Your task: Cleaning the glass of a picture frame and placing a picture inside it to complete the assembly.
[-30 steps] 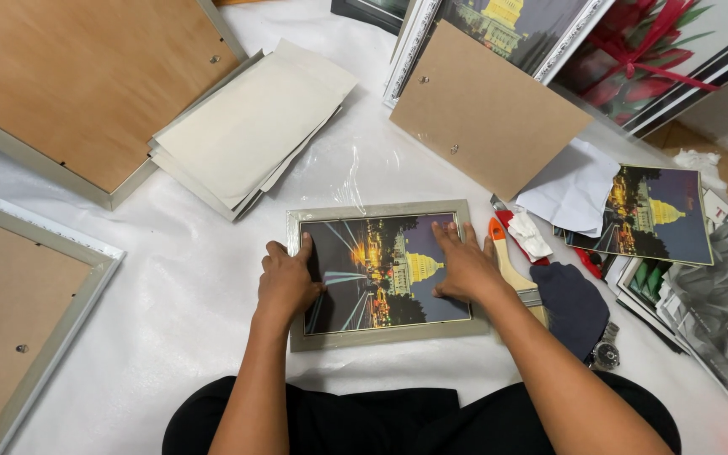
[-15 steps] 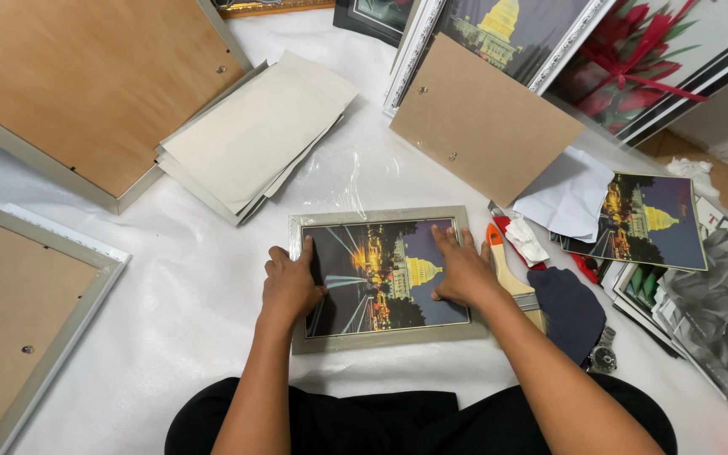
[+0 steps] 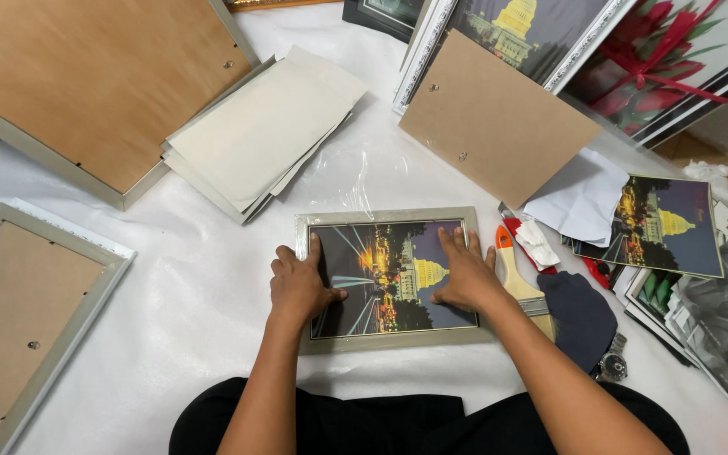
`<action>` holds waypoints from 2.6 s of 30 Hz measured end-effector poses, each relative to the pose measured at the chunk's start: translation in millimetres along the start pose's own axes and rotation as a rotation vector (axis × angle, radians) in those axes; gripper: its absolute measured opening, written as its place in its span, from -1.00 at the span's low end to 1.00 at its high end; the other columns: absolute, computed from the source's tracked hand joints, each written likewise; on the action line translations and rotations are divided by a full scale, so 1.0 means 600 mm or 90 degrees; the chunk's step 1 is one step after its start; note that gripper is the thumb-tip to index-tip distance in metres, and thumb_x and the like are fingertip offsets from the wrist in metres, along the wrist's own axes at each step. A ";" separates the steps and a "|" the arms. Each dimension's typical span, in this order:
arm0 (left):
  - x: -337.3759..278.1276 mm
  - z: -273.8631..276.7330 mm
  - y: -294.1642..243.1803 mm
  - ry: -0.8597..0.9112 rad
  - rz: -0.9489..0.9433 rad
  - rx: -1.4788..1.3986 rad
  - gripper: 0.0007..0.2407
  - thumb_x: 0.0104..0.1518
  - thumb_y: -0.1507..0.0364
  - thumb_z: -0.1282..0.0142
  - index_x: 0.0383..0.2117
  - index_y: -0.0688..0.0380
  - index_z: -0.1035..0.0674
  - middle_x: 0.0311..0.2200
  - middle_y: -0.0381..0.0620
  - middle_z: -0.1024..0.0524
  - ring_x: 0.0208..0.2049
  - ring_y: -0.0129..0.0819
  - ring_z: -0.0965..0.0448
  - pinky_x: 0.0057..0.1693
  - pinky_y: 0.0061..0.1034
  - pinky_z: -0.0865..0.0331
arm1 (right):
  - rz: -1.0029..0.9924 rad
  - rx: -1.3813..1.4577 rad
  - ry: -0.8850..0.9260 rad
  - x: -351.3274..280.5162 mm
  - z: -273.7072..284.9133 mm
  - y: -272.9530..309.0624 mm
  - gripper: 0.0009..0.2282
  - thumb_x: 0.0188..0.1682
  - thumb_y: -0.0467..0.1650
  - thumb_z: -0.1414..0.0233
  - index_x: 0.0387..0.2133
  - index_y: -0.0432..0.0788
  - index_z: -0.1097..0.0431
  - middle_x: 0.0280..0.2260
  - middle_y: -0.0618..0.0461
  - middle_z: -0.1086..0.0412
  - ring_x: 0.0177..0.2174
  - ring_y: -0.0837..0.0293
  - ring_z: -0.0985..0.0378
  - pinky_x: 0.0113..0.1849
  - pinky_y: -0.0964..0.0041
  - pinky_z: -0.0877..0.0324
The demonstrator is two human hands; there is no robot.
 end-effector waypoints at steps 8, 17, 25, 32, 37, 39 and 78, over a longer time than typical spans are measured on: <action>-0.002 -0.002 -0.005 0.004 -0.002 0.024 -0.02 -0.17 0.02 -0.47 0.45 -0.05 -0.15 0.13 0.25 -0.17 0.15 0.25 -0.31 0.17 -0.04 -0.41 | 0.013 0.014 -0.004 -0.014 0.010 0.020 0.09 -0.32 -0.38 -0.40 0.47 -0.05 0.25 0.41 -0.23 0.10 0.41 -0.22 0.34 0.25 -0.48 0.49; -0.015 0.022 -0.013 -0.009 -0.016 -0.007 -0.13 -0.08 0.05 -0.42 0.42 -0.02 -0.22 0.18 0.24 -0.13 0.17 0.25 -0.22 0.21 -0.01 -0.29 | -0.008 0.336 -0.033 -0.060 0.088 0.039 -0.13 -0.32 -0.37 -0.25 0.39 -0.01 -0.06 0.12 -0.21 -0.39 -0.01 -0.15 -0.56 -0.10 -0.03 -0.51; -0.048 0.076 -0.078 -0.069 -0.136 -0.121 -0.25 0.03 -0.03 -0.25 0.33 0.13 -0.35 0.13 0.23 -0.20 0.17 0.27 -0.25 0.23 0.08 -0.28 | 0.072 0.778 -0.095 -0.095 0.167 0.042 -0.10 -0.40 -0.69 -0.27 0.34 -0.22 -0.09 -0.05 -0.28 -0.26 -0.34 0.04 -0.55 -0.33 0.15 -0.62; -0.114 0.030 -0.185 0.159 -0.406 -0.799 -0.07 0.02 -0.30 0.13 0.44 0.10 -0.06 0.33 0.43 -0.14 0.30 0.30 -0.23 0.28 0.13 -0.19 | 0.378 0.998 0.183 -0.153 0.155 0.180 -0.19 -0.10 -0.29 -0.12 0.41 -0.12 0.19 0.31 -0.46 0.07 0.21 -0.39 -0.03 0.15 -0.33 0.04; -0.102 0.032 -0.138 0.084 -0.232 -0.920 -0.49 0.09 0.35 -0.33 0.18 0.27 -0.49 -0.08 0.04 -0.60 -0.07 -0.24 -0.55 0.06 -0.28 -0.49 | 0.346 0.964 0.182 -0.127 0.077 0.168 -0.33 0.01 -0.32 -0.05 0.40 -0.16 0.08 0.31 -0.26 -0.16 0.20 0.09 -0.31 0.12 0.28 -0.28; -0.071 0.009 -0.091 0.049 -0.109 -1.101 -0.79 0.13 0.57 -0.16 -0.11 0.38 -0.61 -0.29 0.19 -0.66 -0.28 -0.09 -0.68 -0.05 -0.23 -0.57 | 0.340 0.925 0.006 -0.113 0.120 0.146 -0.43 0.01 -0.36 -0.01 0.31 -0.25 -0.05 0.12 -0.31 -0.38 0.04 -0.10 -0.52 -0.04 0.12 -0.51; -0.057 0.049 -0.095 -0.148 -0.134 0.012 -0.39 0.10 0.22 -0.27 0.27 0.21 -0.35 0.19 0.26 -0.36 0.24 0.22 -0.34 0.23 0.02 -0.32 | -0.115 0.033 0.013 -0.028 0.044 -0.032 -0.33 -0.16 -0.40 -0.04 0.32 -0.24 -0.09 0.07 -0.43 -0.34 0.09 -0.41 -0.43 -0.01 -0.31 -0.40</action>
Point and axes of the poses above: each hand's wrist, its own x-axis towards the middle knuckle, its own z-axis out of the back of the hand, y = z × x, the point moved 10 cm from there along x, towards the middle knuckle
